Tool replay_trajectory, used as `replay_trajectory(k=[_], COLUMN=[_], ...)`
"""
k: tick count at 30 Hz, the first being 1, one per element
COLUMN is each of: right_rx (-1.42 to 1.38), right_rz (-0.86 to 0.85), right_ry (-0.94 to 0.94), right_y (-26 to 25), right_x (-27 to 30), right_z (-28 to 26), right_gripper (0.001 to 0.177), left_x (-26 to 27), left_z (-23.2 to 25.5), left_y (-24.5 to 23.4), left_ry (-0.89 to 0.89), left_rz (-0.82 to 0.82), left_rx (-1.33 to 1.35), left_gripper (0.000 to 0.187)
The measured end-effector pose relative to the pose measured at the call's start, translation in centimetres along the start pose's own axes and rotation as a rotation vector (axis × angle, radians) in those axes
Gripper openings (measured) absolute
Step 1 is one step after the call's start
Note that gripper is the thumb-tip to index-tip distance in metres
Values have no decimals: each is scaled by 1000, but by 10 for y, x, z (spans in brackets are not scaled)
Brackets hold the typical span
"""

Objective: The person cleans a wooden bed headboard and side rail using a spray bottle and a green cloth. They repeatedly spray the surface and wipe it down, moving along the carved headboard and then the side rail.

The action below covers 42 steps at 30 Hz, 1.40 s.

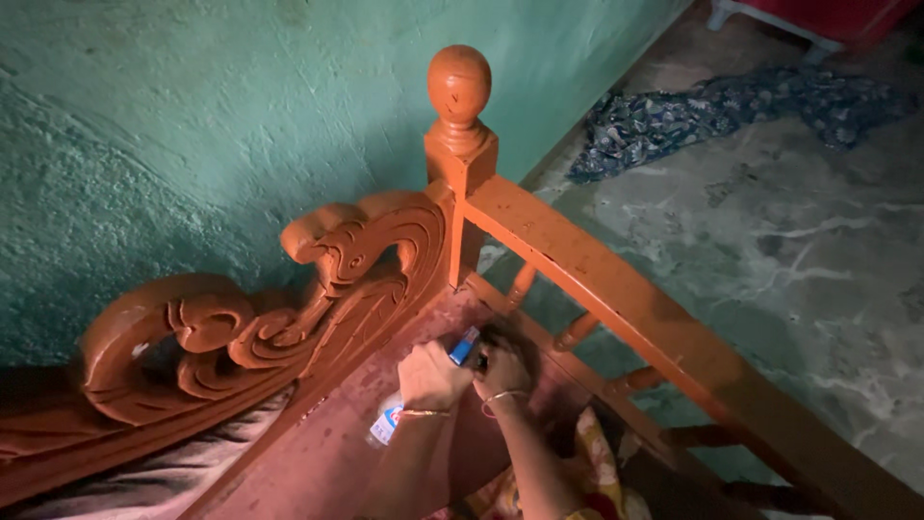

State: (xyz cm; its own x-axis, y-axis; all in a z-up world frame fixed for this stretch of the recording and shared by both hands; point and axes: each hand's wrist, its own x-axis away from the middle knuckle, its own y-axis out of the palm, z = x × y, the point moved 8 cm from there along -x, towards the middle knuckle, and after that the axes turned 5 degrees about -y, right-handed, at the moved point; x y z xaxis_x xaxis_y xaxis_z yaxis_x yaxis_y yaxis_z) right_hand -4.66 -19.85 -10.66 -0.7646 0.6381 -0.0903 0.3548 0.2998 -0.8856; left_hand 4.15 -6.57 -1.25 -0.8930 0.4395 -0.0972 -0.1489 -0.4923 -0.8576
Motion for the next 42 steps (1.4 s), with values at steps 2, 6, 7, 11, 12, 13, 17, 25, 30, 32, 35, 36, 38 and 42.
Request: replay_trajectory(k=[2,6,7,11,12,13,17,25,30,32,35,36,38,42], right_rx=[-45,131,113,674,556,438,182,748,263,203,567,409,94,173], right_rz=[98,245,209,13,64,114,161,-260,-99,-57,-118,-66,39,-98], right_ry=[8,-255,-313,-493,-470,-444,-225,-449,-261,-290,-372,-350,-299,-238], right_y=[-12,-18,-9,45,46,46,48,45,29,35,58,55,47,51], right_x=[3,7,10,-36,-52,-70,-108,-43,-9,-17,-59,-70,-87,-98], right_z=[-6,-43,-49,-53,-48,-40,-14,-46,-40,-35,-35,-32,-24,-19], right_gripper=[55,63,63,58,57,57,64,66,69,66,68,72,79,77], left_x=[-2,3,5,13,16,21,29,24,21,22,28,29,31,27], left_z=[7,3,2,-17,-24,-30,-51,-29,-25,-27,-31,-31,-31,-33], left_y=[-22,-64,-71,-84,-85,-85,-68,-87,-85,-81,-82,-82,-82,-67], left_ry=[-1,-48,-33,20,24,40,-98,28,44,37,40,44,48,13], left_rz=[-33,-11,15,121,145,157,108,197,200,175,172,175,209,205], left_rx=[114,375,418,550,575,592,592,570,578,553,552,561,532,378], left_gripper=[48,37,34,26,24,23,26,26,25,26,24,23,23,27])
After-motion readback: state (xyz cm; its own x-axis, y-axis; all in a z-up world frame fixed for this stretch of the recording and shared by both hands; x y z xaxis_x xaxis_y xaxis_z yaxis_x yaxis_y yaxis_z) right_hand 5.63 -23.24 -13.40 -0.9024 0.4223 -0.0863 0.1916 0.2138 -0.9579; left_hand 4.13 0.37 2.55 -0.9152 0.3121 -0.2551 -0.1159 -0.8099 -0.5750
